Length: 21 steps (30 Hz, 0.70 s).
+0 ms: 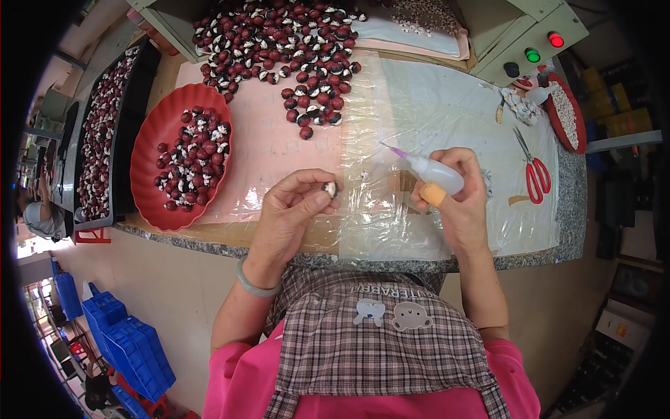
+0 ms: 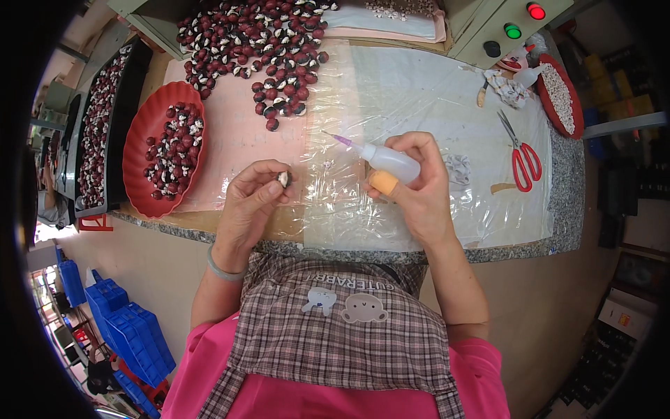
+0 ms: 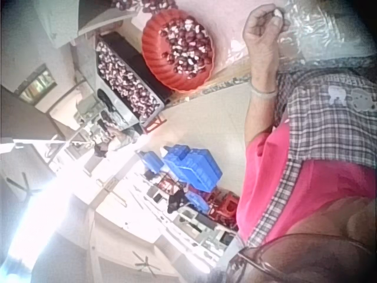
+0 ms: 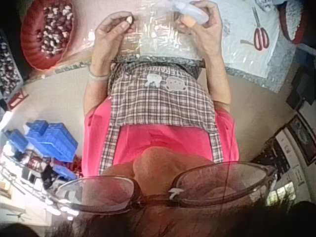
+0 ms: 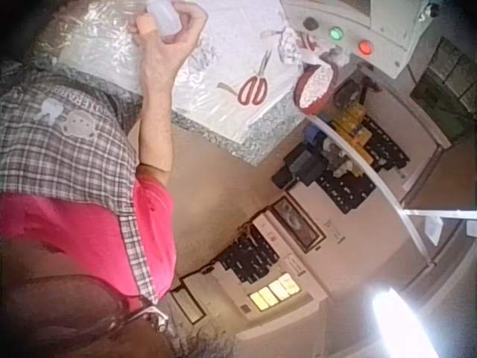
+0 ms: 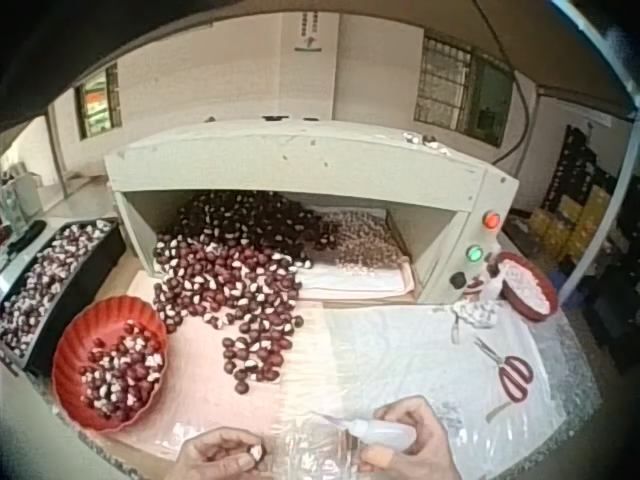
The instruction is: Applying glue and assembling small toy components at a factory workbench.
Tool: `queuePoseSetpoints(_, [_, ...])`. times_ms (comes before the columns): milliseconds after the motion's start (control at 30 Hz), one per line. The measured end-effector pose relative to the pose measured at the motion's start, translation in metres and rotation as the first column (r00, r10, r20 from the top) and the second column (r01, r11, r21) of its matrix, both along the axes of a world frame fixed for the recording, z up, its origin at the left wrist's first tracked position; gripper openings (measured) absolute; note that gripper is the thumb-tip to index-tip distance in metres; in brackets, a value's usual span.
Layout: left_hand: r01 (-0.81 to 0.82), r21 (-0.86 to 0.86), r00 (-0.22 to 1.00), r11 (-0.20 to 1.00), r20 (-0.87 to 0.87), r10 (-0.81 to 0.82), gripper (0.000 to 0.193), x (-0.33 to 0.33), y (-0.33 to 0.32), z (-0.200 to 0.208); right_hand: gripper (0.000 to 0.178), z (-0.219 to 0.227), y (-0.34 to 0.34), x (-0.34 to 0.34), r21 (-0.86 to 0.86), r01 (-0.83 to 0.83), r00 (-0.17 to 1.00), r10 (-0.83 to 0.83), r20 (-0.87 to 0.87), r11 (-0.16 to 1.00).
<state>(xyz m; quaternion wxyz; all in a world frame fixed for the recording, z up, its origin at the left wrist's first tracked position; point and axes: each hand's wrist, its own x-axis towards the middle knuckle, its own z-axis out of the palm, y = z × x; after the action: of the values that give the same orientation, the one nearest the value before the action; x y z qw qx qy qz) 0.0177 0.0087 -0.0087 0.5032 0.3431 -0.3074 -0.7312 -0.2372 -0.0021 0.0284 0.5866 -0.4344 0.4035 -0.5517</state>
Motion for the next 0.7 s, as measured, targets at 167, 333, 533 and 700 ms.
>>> queuePoseSetpoints(167, [-0.083, 0.014, 0.996, 0.996, 0.042, 0.083, 0.026, 0.018, 0.001, -0.001, 0.032, -0.017, -0.012, 0.002, 0.268, -0.178, 0.984, 0.172, 0.048, 0.947])
queuePoseSetpoints(333, [-0.156, 0.015, 0.988, 0.988, 0.025, 0.156, 0.033, 0.024, 0.004, 0.0, 0.03, -0.03, -0.02, 0.02, 0.179, -0.13, 0.891, 0.194, -0.411, 0.975])
queuePoseSetpoints(533, [-0.127, 0.029, 0.992, 0.991, -0.001, 0.127, 0.03, 0.028, 0.009, -0.01, 0.023, -0.022, -0.027, 0.039, -0.133, -0.205, 0.614, 0.021, -0.789, 0.97])
queuePoseSetpoints(700, [-0.134, 0.034, 0.991, 0.99, -0.003, 0.134, 0.03, 0.031, 0.01, -0.008, 0.023, -0.022, -0.032, 0.048, -0.119, -0.238, 0.527, 0.025, -0.849, 0.964])
